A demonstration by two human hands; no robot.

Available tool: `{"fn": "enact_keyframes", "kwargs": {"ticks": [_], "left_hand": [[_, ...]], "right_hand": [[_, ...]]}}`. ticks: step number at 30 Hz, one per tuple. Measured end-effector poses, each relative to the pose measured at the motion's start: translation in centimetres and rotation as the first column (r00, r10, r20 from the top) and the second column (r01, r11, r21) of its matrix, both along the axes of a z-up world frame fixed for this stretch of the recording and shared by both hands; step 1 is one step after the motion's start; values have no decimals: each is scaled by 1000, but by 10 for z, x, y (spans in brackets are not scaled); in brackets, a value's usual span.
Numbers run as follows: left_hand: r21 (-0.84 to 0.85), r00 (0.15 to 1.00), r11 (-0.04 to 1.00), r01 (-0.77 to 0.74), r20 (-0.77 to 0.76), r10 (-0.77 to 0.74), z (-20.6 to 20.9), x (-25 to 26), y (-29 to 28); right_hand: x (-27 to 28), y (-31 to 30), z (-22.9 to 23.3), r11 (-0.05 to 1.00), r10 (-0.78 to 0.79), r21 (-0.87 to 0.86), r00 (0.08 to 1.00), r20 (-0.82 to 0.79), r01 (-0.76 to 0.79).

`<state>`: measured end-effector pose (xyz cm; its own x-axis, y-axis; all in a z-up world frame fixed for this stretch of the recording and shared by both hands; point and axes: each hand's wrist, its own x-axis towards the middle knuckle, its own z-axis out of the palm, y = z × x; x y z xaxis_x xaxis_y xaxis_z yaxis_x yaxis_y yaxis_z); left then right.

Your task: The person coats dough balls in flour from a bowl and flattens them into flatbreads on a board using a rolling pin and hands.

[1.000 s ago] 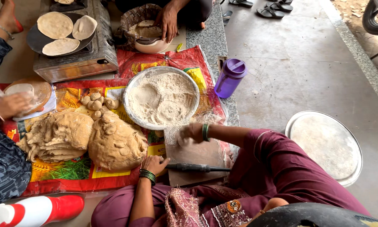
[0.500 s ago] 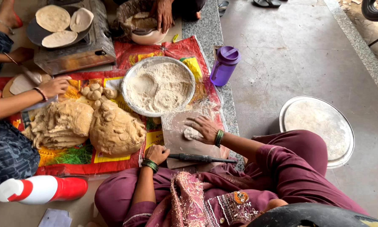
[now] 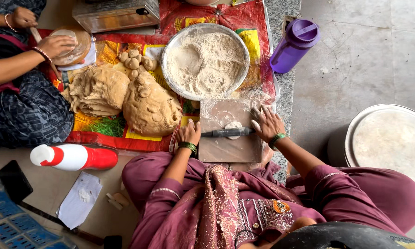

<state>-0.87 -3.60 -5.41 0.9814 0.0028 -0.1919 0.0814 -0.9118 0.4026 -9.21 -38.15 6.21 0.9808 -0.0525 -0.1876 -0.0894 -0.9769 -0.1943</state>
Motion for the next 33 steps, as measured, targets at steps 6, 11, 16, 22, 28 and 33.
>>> {"fn": "enact_keyframes", "kwargs": {"ticks": [6, 11, 16, 22, 28, 33], "left_hand": [[100, 979, 990, 95, 170, -111, 9, 61, -28], [171, 937, 941, 291, 145, -317, 38, -37, -8], [379, 911, 895, 237, 234, -340, 54, 34, -22], [64, 931, 935, 349, 89, -353, 50, -4, -25], [388, 867, 861, 328, 238, -437, 35, 33, -27], [294, 878, 904, 311, 274, -391, 52, 29, -47]], "right_hand": [[67, -20, -20, 1000, -19, -6, 995, 97, 20], [-16, -14, -42, 975, 84, -210, 994, 71, -67], [64, -22, -30, 997, 35, -67, 997, 74, -30], [-2, -17, -38, 998, -60, -29, 998, 24, 60], [47, -21, -36, 977, 65, -210, 992, 111, -40], [42, -29, -37, 989, -107, 115, 988, 114, 94]]}}
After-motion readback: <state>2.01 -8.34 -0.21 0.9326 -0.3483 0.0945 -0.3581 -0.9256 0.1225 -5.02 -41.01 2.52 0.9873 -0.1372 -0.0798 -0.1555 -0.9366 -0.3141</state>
